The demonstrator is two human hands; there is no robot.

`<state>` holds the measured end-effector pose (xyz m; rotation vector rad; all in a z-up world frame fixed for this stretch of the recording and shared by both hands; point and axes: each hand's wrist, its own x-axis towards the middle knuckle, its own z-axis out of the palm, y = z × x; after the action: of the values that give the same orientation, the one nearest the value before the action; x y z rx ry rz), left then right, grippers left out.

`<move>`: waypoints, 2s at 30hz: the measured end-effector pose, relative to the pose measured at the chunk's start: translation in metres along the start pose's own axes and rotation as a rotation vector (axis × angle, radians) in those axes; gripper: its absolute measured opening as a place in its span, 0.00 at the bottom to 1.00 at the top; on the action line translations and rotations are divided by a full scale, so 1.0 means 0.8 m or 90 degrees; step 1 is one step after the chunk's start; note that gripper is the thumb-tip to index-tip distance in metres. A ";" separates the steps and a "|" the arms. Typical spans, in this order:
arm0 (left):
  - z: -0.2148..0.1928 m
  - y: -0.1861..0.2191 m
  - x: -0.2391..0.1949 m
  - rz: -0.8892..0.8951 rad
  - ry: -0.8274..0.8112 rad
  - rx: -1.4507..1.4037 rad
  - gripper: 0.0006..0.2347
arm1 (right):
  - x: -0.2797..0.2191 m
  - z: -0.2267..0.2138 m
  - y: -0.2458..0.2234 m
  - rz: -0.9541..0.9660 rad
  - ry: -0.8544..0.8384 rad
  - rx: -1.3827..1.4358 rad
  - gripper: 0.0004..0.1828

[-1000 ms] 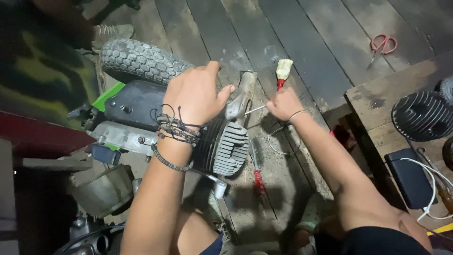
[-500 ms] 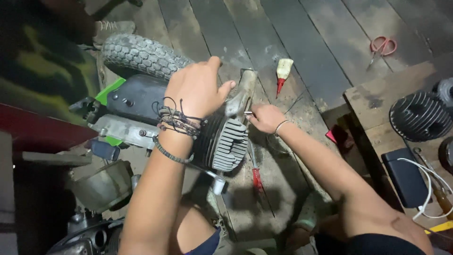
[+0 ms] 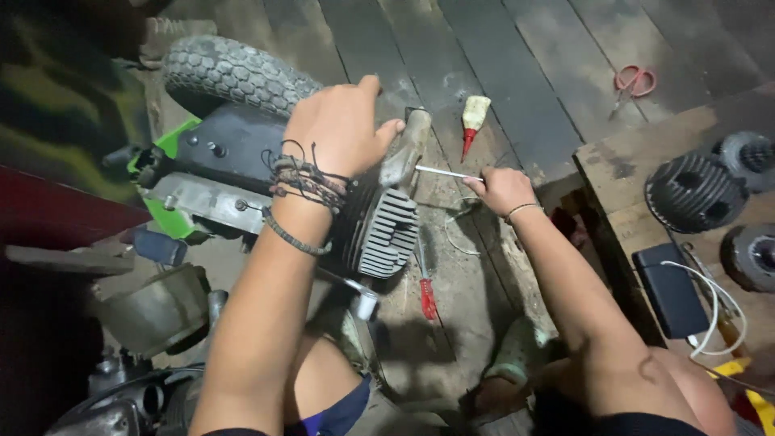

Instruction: Cleaning the cooling fins of a motorcycle engine cylinder using a thin metal scraping tool to remove debris.

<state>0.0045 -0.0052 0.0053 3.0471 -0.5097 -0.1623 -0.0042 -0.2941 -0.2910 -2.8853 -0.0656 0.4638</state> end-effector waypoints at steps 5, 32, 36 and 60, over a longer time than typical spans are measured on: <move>0.010 -0.002 -0.001 0.013 0.025 0.010 0.20 | -0.056 0.037 -0.028 0.096 0.044 0.141 0.33; 0.027 -0.013 -0.001 0.059 0.161 0.030 0.18 | -0.070 0.176 -0.135 0.285 0.192 0.515 0.32; 0.027 -0.011 -0.002 0.054 0.166 0.051 0.18 | -0.061 0.198 -0.132 0.273 0.246 0.508 0.33; 0.026 -0.013 -0.006 0.068 0.177 0.045 0.17 | -0.061 0.170 -0.211 0.373 -0.082 1.315 0.16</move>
<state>0.0008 0.0057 -0.0159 3.0267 -0.6642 0.2846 -0.0951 -0.1049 -0.3646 -0.7837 0.7432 0.3630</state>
